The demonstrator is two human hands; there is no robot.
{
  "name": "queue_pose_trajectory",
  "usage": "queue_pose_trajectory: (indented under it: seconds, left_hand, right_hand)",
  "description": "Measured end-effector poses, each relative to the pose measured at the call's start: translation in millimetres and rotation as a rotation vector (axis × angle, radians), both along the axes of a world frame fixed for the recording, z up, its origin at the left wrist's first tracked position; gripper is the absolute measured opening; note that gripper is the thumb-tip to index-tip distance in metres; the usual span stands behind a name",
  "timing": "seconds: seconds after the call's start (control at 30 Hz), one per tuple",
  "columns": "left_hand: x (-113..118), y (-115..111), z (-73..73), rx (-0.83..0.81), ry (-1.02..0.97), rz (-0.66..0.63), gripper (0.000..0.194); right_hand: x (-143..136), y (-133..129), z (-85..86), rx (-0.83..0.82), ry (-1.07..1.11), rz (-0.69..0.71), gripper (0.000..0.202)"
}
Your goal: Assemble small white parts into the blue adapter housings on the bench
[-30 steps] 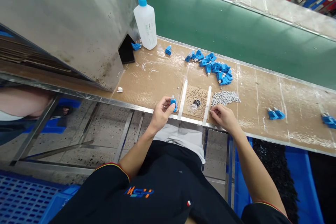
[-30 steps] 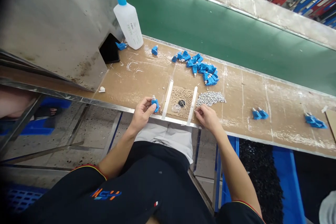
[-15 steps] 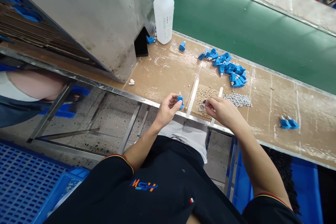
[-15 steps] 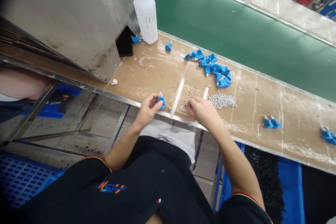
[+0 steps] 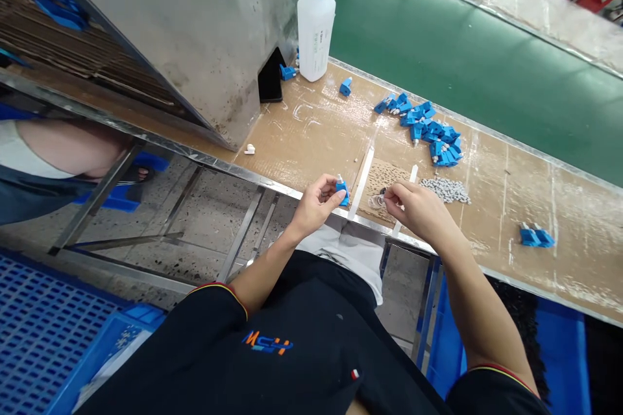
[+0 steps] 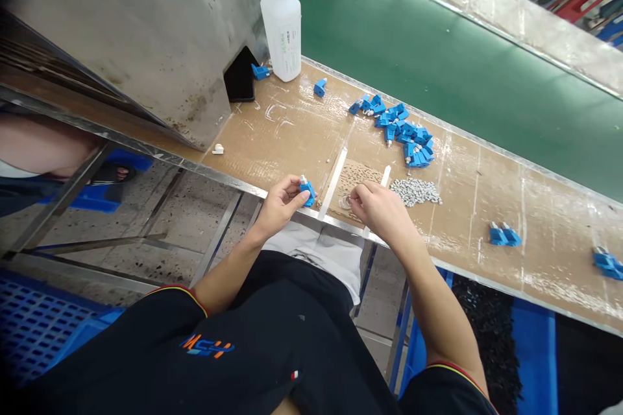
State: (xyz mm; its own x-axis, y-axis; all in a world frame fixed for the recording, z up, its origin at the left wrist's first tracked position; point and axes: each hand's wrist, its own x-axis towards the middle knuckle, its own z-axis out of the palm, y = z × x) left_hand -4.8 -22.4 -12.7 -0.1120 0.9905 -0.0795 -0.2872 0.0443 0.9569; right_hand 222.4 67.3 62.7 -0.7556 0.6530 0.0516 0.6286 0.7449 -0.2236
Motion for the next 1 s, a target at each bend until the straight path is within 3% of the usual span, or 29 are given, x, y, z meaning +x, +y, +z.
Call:
queue_pose_trajectory:
  seconds: [0.2, 0.43, 0.73, 1.0]
  left_hand:
    - [16, -1, 6.7, 0.086, -0.136, -0.132, 0.047]
    - [36, -4, 18.7, 0.161, -0.112, -0.135, 0.046]
    - [43, -8, 23.0, 0.157, -0.072, -0.116, 0.049]
    - [46, -8, 18.3, 0.153, -0.040, -0.116, 0.048]
  right_hand:
    - [-9, -37, 13.8, -0.044, 0.440, -0.120, 0.013]
    - [-37, -72, 5.4, -0.161, 0.807, -0.256, 0.009]
    - [-32, -73, 1.7, -0.169, 0.796, -0.287, 0.011]
    - [-28, -73, -1.2, -0.128, 0.734, -0.285, 0.010]
